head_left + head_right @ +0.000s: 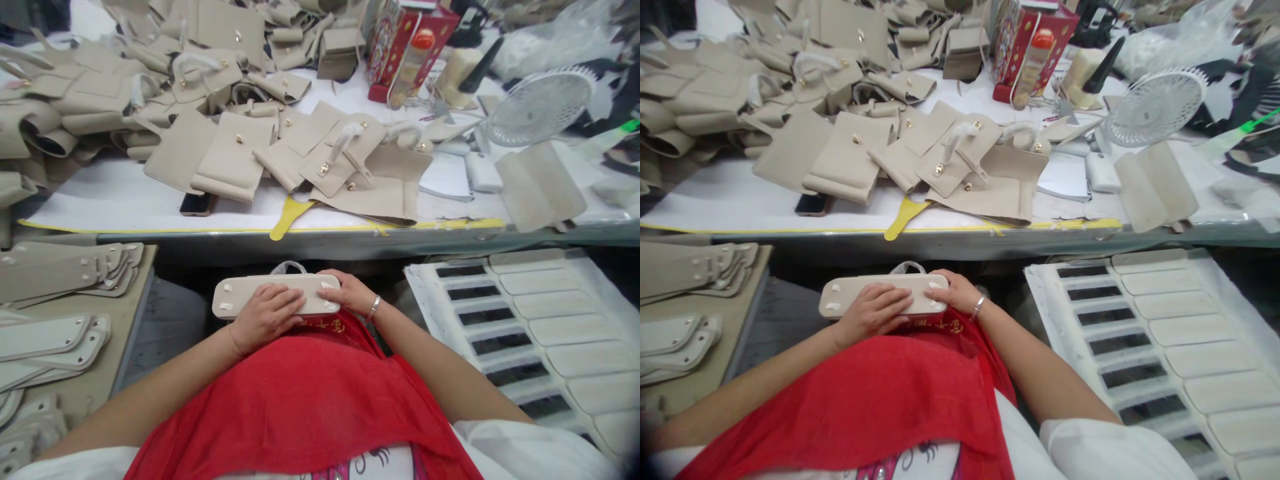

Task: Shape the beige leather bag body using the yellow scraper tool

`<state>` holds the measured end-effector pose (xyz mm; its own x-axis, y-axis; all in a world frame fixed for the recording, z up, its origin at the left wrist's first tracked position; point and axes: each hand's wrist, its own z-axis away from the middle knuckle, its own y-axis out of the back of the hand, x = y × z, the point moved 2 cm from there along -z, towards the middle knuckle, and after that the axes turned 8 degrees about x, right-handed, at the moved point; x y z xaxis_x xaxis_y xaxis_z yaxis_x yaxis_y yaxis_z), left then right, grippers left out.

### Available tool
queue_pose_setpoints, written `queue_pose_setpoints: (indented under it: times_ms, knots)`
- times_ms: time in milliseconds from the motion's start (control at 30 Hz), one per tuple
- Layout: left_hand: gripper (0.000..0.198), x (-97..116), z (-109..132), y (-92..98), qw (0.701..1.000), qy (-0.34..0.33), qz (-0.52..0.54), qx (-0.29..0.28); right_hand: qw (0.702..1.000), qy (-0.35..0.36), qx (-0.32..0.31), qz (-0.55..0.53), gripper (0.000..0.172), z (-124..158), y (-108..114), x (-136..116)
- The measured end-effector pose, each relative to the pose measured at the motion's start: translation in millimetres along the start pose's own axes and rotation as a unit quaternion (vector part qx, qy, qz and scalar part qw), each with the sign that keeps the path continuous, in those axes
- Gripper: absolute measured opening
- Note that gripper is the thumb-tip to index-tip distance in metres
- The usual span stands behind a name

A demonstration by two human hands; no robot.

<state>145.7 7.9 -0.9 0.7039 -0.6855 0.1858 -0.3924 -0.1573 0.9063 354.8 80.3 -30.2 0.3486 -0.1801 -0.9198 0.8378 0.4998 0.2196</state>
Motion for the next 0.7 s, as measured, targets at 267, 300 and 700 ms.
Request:
queue_pose_setpoints:
  times_ms: [267,300,700]
  knots:
    - [0.088,-2.6,-30.6,-10.4,0.993,0.068,0.017,-0.093,0.996,-0.011,-0.020,-0.084,0.053,1.2,-2.0,10.6]
    - [0.090,-0.8,-34.5,-11.7,0.992,0.062,0.007,-0.110,0.995,-0.012,-0.020,-0.094,0.053,1.2,-2.1,11.5]
    - [0.071,7.1,-45.0,-13.7,0.979,0.116,-0.014,-0.168,0.995,0.000,-0.033,-0.093,0.044,6.8,-3.8,5.2]
